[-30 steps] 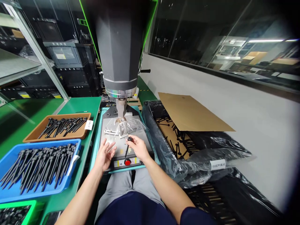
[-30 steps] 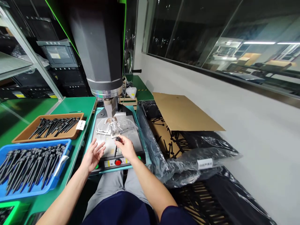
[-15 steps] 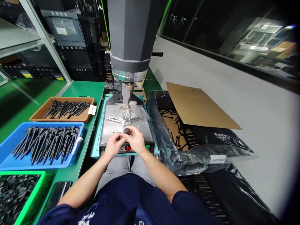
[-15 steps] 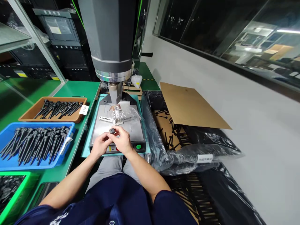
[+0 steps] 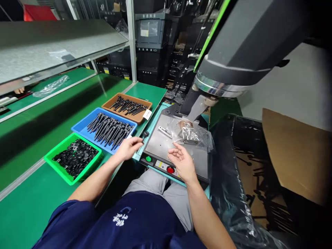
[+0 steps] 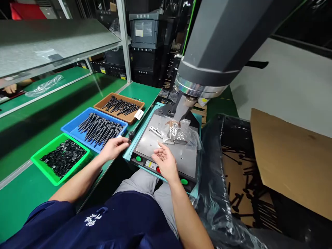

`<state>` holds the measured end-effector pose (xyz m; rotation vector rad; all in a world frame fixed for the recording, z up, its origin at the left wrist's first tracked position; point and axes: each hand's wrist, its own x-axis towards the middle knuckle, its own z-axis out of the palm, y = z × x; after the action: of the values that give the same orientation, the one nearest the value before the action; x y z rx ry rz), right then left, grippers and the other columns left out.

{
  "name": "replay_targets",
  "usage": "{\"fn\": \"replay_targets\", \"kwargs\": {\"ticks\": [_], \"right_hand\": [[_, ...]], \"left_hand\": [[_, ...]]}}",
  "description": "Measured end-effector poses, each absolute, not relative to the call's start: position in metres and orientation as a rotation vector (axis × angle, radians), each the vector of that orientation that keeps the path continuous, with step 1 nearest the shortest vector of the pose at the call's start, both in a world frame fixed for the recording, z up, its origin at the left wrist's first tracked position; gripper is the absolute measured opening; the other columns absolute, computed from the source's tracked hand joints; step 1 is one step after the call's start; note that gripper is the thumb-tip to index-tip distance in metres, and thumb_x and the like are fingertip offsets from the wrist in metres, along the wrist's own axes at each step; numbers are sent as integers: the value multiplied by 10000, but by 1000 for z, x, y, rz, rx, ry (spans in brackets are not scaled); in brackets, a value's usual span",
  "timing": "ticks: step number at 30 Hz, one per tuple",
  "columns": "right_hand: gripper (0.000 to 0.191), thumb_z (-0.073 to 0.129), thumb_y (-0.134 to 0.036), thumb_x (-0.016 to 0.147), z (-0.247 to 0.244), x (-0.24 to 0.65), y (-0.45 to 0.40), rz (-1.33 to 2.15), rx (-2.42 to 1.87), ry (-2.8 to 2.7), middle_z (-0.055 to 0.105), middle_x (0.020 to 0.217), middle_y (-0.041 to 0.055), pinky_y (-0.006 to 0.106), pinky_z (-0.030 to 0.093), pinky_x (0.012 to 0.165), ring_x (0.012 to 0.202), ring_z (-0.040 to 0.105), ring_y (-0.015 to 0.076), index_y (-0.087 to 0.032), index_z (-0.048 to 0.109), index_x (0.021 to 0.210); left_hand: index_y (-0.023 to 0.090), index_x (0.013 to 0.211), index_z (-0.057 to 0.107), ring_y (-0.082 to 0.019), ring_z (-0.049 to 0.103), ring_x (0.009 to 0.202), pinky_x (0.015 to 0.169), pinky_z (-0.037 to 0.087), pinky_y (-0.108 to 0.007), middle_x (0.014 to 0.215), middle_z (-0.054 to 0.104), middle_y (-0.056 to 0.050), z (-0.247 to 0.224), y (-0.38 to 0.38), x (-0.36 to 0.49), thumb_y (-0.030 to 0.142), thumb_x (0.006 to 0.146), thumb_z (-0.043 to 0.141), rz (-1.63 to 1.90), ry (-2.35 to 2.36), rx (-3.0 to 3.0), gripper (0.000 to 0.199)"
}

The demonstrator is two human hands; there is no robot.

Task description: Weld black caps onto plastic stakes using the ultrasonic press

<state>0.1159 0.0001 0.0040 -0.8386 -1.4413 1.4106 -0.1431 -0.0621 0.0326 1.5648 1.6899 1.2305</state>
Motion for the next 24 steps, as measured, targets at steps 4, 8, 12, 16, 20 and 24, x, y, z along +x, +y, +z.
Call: {"fn": "replay_targets", "kwargs": {"ticks": [4, 8, 12, 16, 20, 24], "right_hand": [[429, 737, -434, 769, -2, 129, -2, 1411, -945, -1424, 650, 742, 22, 318, 549, 656, 680, 630, 164, -174, 628, 1091], [457, 751, -479, 747, -5, 138, -6, 1435, -1037, -1381, 646, 730, 20, 315, 543, 635, 661, 627, 163, -163, 647, 1061], [490, 782, -508, 701, -8, 145, -9, 1460, -1081, -1320, 652, 727, 20, 309, 539, 628, 659, 629, 164, -164, 660, 1028], [503, 799, -525, 671, -17, 158, -16, 1464, -1140, -1283, 661, 718, 24, 304, 540, 630, 653, 632, 165, -165, 672, 998], [533, 808, -554, 637, -29, 181, -28, 1441, -1260, -1233, 679, 711, 38, 298, 545, 619, 644, 639, 173, -162, 684, 976], [549, 802, -591, 604, -34, 222, -49, 1405, -1432, -1213, 713, 728, 61, 320, 570, 641, 660, 666, 202, -174, 711, 948]], "left_hand": [[203, 945, 751, -243, 667, 845, 811, 480, -331, 925, 742, -74, 41, -60, -243, 313, 789, 662, 1035, 2388, 1557, 211], [182, 928, 747, -257, 665, 914, 815, 481, -317, 948, 741, -90, 30, -54, -301, 295, 776, 661, 426, 2635, 1393, 208], [179, 916, 741, -249, 669, 895, 779, 485, -301, 925, 743, -92, 12, -47, -307, 323, 759, 688, 239, 2621, 1282, 220], [188, 950, 736, -266, 668, 915, 775, 485, -318, 940, 745, -101, 1, -45, -304, 374, 765, 686, 279, 2647, 1252, 267], [180, 983, 736, -255, 670, 947, 831, 476, -303, 1007, 744, -104, -5, -46, -305, 394, 775, 669, 358, 2592, 1312, 306], [187, 1039, 729, -263, 660, 1019, 868, 468, -298, 1088, 731, -102, -3, -51, -302, 413, 802, 617, 379, 2552, 1343, 346]]}}
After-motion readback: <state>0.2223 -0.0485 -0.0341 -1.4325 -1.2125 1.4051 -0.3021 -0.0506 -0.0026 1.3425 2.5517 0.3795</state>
